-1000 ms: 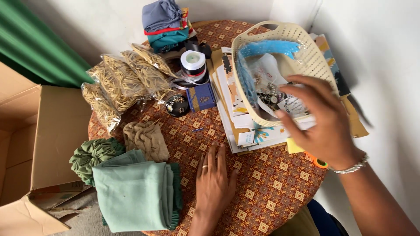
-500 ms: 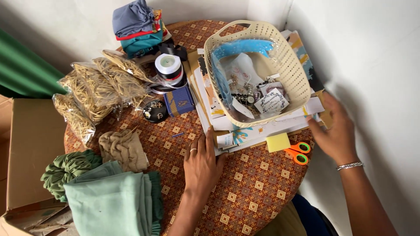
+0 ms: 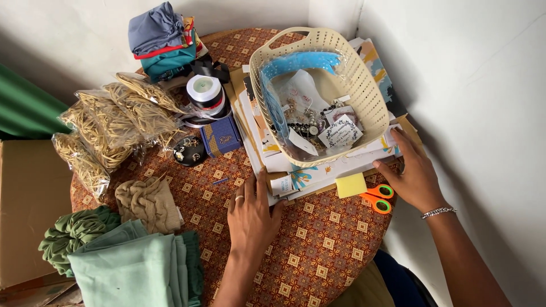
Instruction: Assembling a cardboard box by folding flaps and inserting a decorative liner.
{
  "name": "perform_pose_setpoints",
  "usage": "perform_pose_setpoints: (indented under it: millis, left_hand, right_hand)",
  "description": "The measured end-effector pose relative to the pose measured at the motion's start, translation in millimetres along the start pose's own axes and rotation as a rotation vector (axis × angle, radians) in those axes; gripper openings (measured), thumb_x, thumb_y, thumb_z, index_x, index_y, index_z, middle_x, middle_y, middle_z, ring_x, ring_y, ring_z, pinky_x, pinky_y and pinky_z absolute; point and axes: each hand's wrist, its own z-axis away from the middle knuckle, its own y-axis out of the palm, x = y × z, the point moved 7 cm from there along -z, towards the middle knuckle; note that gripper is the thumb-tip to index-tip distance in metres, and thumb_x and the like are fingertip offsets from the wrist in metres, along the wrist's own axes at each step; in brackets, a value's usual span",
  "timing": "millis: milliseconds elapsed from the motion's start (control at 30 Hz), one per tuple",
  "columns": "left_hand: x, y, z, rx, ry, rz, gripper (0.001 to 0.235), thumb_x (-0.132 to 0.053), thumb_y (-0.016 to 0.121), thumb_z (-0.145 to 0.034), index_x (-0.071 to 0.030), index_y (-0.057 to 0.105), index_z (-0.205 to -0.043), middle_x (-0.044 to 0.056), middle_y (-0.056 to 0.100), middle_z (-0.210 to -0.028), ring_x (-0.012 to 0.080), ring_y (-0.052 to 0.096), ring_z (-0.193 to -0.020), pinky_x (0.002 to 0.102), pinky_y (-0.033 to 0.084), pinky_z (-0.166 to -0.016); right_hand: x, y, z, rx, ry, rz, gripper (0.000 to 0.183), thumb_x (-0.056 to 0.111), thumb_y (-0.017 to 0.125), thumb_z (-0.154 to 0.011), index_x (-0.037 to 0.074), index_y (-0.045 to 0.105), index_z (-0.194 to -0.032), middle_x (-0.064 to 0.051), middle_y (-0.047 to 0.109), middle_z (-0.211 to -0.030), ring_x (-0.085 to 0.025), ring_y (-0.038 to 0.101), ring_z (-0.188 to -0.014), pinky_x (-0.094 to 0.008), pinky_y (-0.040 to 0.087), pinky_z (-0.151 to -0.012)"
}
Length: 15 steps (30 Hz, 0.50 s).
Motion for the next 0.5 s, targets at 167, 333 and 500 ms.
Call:
perform_pose_setpoints:
  millis: [167, 333, 500]
  left_hand:
    - [-1, -9, -6, 0.083, -0.037, 0.102, 0.101, -0.073, 0.066, -0.084, -0.012, 0.032, -0.157, 0.020, 0.038, -0.158, 0.0393, 0.045, -0.139, 0.057, 0.049, -0.101]
    - [-6, -20, -14, 0.170, -0.070, 0.224, 0.116, -0.089, 0.051, -0.075, -0.013, 0.027, -0.159, 0.023, 0.033, -0.159, 0.0405, 0.041, -0.143, 0.064, 0.056, -0.091]
    - [-10, -20, -23, 0.123, -0.054, 0.298, 0.114, -0.083, 0.056, -0.080, -0.009, 0.020, -0.160, 0.020, 0.036, -0.159, 0.0392, 0.054, -0.131, 0.064, 0.050, -0.096]
  right_hand:
    - [5, -5, 0, -0.010, -0.037, -0.013, 0.069, 0.028, 0.069, -0.089, 0.002, 0.049, -0.150, -0.016, 0.044, -0.161, -0.030, 0.041, -0.147, -0.043, 0.035, -0.118]
    - [10, -12, -6, -0.015, -0.062, -0.031, 0.063, 0.027, 0.068, -0.090, 0.002, 0.053, -0.146, -0.018, 0.049, -0.155, -0.032, 0.047, -0.142, -0.043, 0.038, -0.116]
    - [19, -24, -12, -0.122, -0.076, -0.049, 0.053, 0.022, 0.069, -0.092, 0.006, 0.056, -0.140, -0.016, 0.062, -0.143, -0.033, 0.056, -0.131, -0.044, 0.043, -0.108]
